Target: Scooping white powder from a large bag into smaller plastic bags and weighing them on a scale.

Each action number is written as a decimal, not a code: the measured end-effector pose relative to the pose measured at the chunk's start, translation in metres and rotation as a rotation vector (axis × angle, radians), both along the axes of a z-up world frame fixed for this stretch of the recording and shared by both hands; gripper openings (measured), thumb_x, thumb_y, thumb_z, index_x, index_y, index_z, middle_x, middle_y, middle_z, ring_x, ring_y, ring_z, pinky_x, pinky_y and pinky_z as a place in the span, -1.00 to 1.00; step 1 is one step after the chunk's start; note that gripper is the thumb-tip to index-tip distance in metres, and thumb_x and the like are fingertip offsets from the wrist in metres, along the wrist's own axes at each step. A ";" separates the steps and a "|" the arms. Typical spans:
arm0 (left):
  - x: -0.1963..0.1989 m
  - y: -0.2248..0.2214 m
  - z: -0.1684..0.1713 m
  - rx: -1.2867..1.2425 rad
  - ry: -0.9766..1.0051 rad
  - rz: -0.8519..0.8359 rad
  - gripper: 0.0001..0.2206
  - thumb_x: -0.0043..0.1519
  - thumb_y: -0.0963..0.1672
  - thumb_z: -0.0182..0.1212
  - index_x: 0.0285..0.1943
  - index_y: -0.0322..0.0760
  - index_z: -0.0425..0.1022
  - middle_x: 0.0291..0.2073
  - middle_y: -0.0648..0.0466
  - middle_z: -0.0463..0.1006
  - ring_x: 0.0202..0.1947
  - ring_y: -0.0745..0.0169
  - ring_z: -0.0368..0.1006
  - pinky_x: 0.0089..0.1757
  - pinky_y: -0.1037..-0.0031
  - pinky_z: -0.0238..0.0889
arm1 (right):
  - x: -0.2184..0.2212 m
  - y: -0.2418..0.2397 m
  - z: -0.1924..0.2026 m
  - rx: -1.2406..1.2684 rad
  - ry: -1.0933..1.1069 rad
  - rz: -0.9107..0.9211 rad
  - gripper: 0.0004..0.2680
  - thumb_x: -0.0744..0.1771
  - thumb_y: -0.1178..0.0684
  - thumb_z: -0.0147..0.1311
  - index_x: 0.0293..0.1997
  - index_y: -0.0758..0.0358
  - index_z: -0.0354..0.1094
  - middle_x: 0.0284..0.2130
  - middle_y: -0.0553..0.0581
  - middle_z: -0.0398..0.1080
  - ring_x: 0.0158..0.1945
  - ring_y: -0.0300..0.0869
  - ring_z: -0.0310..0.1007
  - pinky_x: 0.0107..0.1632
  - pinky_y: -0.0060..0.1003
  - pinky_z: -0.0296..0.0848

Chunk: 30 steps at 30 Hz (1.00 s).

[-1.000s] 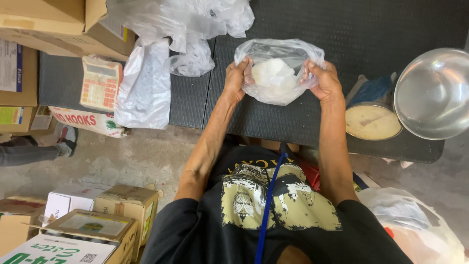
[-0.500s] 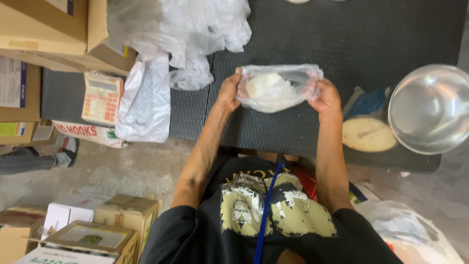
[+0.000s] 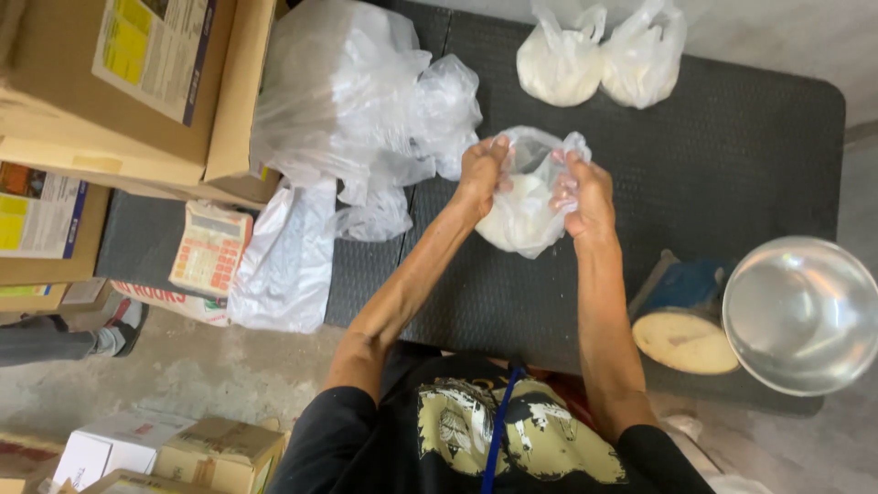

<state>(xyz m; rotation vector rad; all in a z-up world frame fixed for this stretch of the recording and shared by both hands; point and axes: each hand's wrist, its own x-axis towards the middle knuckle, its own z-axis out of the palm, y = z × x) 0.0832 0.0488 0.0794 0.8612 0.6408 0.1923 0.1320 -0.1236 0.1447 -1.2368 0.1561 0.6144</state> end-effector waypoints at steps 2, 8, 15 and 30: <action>0.033 0.025 0.019 0.033 -0.058 -0.005 -0.76 0.33 -0.05 0.16 -0.10 -0.33 0.55 -0.45 0.14 0.47 -0.62 0.42 0.23 -0.61 0.50 0.14 | 0.022 0.025 0.020 0.123 0.012 -0.015 -0.74 0.40 -0.10 0.01 -0.12 0.35 0.47 -0.60 -0.07 0.16 -0.62 -0.33 0.07 -0.59 -0.40 0.09; 0.129 0.106 0.066 0.193 -0.194 0.039 -0.74 0.34 -0.03 0.12 -0.14 -0.33 0.56 -0.46 0.17 0.46 -0.56 0.44 0.28 -0.56 0.48 0.19 | 0.101 0.121 0.045 0.204 -0.208 -0.080 -0.78 0.43 -0.04 -0.06 -0.07 0.32 0.42 -0.60 -0.06 0.10 -0.61 -0.31 0.05 -0.57 -0.36 0.11; 0.246 0.204 0.042 0.309 -0.277 0.141 -0.73 0.39 -0.08 0.08 -0.21 -0.41 0.56 -0.52 0.13 0.40 -0.59 0.36 0.25 -0.52 0.42 0.24 | 0.224 0.218 -0.001 0.436 -0.360 -0.043 -0.86 0.46 0.10 -0.10 -0.04 0.36 0.36 -0.53 -0.01 0.16 -0.54 -0.28 0.08 -0.45 -0.31 0.20; 0.282 0.252 -0.143 0.221 -0.123 0.040 -0.79 0.31 -0.14 0.17 -0.11 -0.47 0.61 -0.44 0.06 0.57 -0.49 0.31 0.41 -0.40 0.39 0.39 | 0.276 0.232 -0.116 0.158 -0.143 -0.242 -0.87 0.42 0.22 -0.11 -0.02 0.42 0.38 -0.48 0.09 0.33 -0.48 -0.18 0.34 -0.36 -0.21 0.44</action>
